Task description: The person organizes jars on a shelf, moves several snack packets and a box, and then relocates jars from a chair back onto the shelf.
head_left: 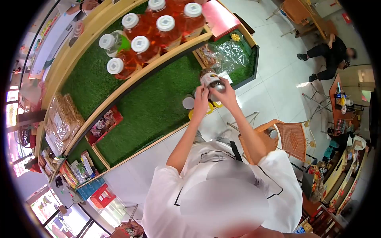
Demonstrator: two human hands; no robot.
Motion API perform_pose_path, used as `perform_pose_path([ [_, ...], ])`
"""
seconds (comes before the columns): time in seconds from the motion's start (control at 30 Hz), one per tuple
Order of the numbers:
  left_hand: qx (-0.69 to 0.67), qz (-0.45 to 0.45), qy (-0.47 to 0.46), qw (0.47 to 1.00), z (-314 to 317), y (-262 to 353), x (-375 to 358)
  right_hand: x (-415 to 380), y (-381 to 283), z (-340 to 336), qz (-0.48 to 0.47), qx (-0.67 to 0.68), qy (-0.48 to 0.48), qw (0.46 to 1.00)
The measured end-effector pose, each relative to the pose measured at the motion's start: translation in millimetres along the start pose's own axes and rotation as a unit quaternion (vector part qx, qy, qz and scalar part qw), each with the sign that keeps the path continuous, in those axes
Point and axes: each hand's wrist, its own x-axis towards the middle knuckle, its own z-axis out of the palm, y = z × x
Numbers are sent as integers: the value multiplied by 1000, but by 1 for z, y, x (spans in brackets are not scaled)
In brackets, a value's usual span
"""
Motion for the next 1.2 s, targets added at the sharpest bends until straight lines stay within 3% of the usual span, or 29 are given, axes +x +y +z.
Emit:
perform_pose_path([
  [0.03, -76, -75, -9, 994, -12, 14, 16, 23, 3, 18, -47, -60, 9, 997],
  [0.07, -41, -86, -1, 995, -23, 4, 40, 44, 11, 36, -92, -119, 18, 988],
  [0.23, 141, -203, -31, 968, -49, -47, 132, 123, 54, 84, -9, -263, -61, 963],
  [0.33, 175, -279, -108, 938, -54, -45, 147, 145, 78, 94, 24, -319, -103, 942],
  [0.5, 149, -292, -141, 934, -59, -85, 164, 153, 106, 105, 57, -329, -104, 937],
  [0.6, 150, -274, -107, 944, -54, -80, 159, 147, 102, 96, 77, -352, -104, 927],
  [0.73, 153, -237, -129, 951, -55, -97, 159, 117, 126, 64, -7, -183, -21, 983],
  [0.77, 183, -239, -136, 944, -52, -89, 156, 100, 117, 47, 24, -98, 5, 995],
  [0.8, 246, -151, -64, 955, -35, -78, 140, 76, 106, 28, 54, -14, 34, 998],
  [0.87, 352, 46, 75, 932, 5, -50, 91, 26, 113, -5, 2, 41, 135, 990],
  [0.9, 326, 129, 54, 935, 29, -43, 72, 1, 141, -17, -31, 33, 198, 979],
  [0.93, 320, 218, 21, 922, 54, -39, 54, -29, 167, -27, 20, 33, 230, 973],
  [1.0, 312, 243, -68, 916, 114, -17, -1, -96, 227, -48, 120, 93, 292, 944],
  [1.1, 281, 221, -265, 895, 194, -55, -66, -188, 294, -82, 317, 260, 356, 839],
  [1.2, 304, 115, -442, 836, 262, -122, -124, -253, 349, -141, 482, 395, 396, 674],
])
